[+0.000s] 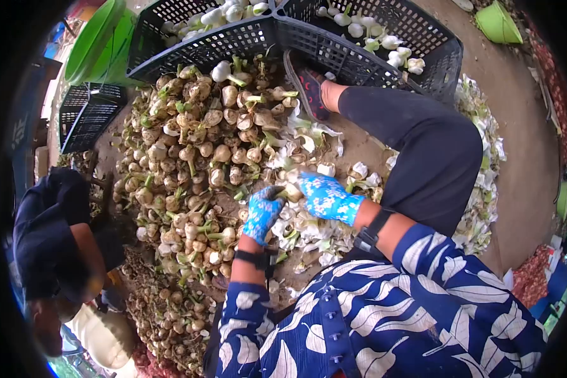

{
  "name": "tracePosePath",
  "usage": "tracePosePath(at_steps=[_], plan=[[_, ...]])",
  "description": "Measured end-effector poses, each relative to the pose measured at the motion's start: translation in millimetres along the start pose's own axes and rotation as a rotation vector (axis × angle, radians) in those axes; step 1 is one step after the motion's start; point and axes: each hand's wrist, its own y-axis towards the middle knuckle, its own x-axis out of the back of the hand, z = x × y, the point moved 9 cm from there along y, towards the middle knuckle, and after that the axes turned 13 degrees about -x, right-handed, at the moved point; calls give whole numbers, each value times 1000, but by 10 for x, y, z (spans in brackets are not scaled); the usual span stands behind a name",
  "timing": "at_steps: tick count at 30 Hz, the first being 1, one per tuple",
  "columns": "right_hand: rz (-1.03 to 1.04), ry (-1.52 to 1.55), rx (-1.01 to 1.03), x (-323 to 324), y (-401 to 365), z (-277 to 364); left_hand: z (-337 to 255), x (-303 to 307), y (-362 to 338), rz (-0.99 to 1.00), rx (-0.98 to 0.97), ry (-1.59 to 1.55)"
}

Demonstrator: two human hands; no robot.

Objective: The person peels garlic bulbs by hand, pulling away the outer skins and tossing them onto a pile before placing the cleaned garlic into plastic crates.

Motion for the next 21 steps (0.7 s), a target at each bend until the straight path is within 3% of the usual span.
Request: tracePosePath(at_steps=[1, 3, 4, 5, 6, 8, 11, 13, 14, 15, 17, 18, 19, 21], plan=[[55, 94, 22, 19, -20, 153, -512, 82, -160, 19, -89, 92], [-114, 75, 233, 36, -207, 385, -784, 280, -542, -218, 76, -270], [151, 181, 35, -45, -152, 359, -893, 346, -718, -346, 92, -411], [207, 417, 76, 25, -218, 437, -951, 377, -887, -476, 103, -555], [129, 337, 168, 75, -328, 526, -996, 312, -991, -474, 88, -622], [53, 271, 371, 182, -580, 736, -1130, 255, -1129, -532, 57, -477], [170, 310, 267, 324, -783, 833, -1288, 186, -1281, -591, 10, -374], [97, 319, 254, 461, -887, 847, -1534, 120, -1345, -578, -159, -147], [33, 332, 228, 538, -934, 826, -1850, 93, -1377, -449, -272, 143], [23, 337, 234, 569, -992, 839, -1986, 108, -1428, -447, -280, 153], [2, 684, 242, 741, -1069, 808, -2459, 185, -1599, -570, -540, 343], [183, 938, 175, 684, -1074, 776, -2501, 199, -1641, -553, -501, 375], [372, 1185, 102, 619, -1102, 773, -2456, 180, -1631, -496, -491, 291], [200, 1157, 250, 864, -1209, 910, -2022, -91, -1606, -353, -316, -446]])
